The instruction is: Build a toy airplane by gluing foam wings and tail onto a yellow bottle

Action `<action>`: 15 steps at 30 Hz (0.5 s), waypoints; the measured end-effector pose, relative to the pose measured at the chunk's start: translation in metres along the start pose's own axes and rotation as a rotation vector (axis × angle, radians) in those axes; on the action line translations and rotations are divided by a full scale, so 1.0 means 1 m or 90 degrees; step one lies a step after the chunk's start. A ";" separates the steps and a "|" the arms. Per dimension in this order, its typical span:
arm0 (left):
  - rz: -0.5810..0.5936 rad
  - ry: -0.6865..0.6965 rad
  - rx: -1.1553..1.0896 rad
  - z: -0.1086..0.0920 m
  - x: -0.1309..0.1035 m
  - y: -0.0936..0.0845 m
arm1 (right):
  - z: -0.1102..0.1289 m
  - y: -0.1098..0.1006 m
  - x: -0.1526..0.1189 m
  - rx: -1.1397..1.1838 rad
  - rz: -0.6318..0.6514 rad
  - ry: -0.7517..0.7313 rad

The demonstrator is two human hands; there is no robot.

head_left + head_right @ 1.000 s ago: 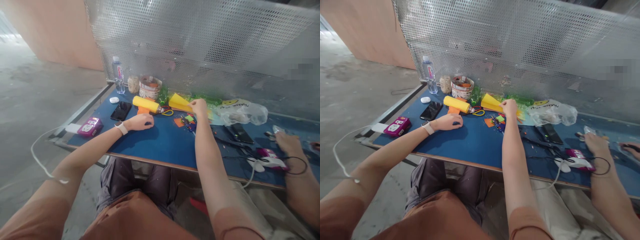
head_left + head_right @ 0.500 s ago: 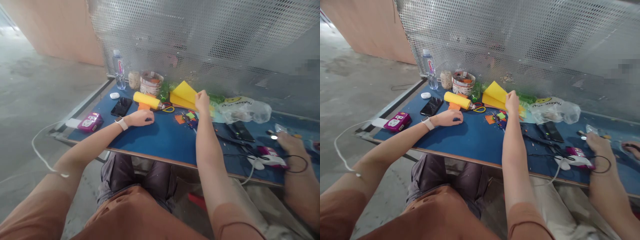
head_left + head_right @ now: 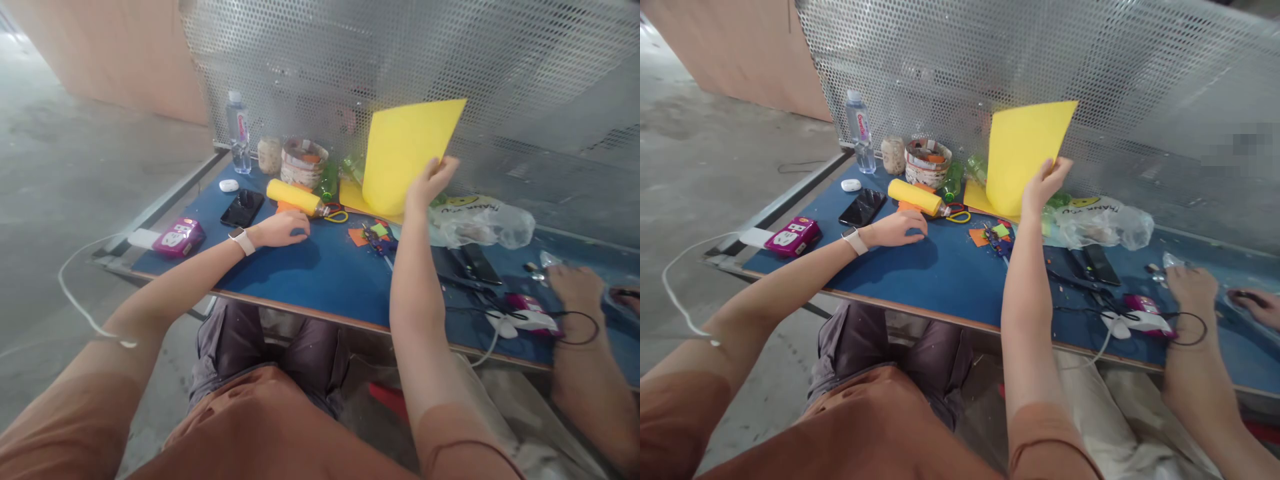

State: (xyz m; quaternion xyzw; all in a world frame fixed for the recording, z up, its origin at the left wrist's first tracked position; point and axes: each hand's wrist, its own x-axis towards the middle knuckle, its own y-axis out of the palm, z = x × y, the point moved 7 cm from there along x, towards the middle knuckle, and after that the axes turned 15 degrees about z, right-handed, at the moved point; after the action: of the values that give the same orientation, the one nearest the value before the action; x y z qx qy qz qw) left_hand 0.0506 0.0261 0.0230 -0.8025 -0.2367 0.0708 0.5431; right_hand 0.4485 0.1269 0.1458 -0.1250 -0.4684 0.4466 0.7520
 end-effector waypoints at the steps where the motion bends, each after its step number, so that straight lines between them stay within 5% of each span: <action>1: -0.002 0.000 0.001 0.000 0.000 0.000 | 0.011 -0.001 0.006 0.038 -0.007 -0.037; 4: -0.014 -0.010 0.004 0.001 0.001 -0.001 | 0.051 0.001 0.012 0.176 -0.057 -0.099; 7: -0.056 -0.049 0.021 0.003 0.000 -0.007 | 0.113 0.016 -0.013 0.274 -0.037 -0.207; 11: -0.180 -0.118 0.017 0.015 -0.010 -0.024 | 0.194 0.059 -0.087 0.092 0.230 -0.372; 15: -0.247 -0.117 -0.002 0.025 -0.020 -0.036 | 0.197 0.093 -0.146 0.039 0.396 -0.401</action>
State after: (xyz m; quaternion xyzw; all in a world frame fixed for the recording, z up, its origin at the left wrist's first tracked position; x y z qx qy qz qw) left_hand 0.0128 0.0483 0.0425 -0.7326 -0.4355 0.0373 0.5217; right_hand 0.2124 0.0195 0.1077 -0.0957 -0.6015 0.6815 0.4057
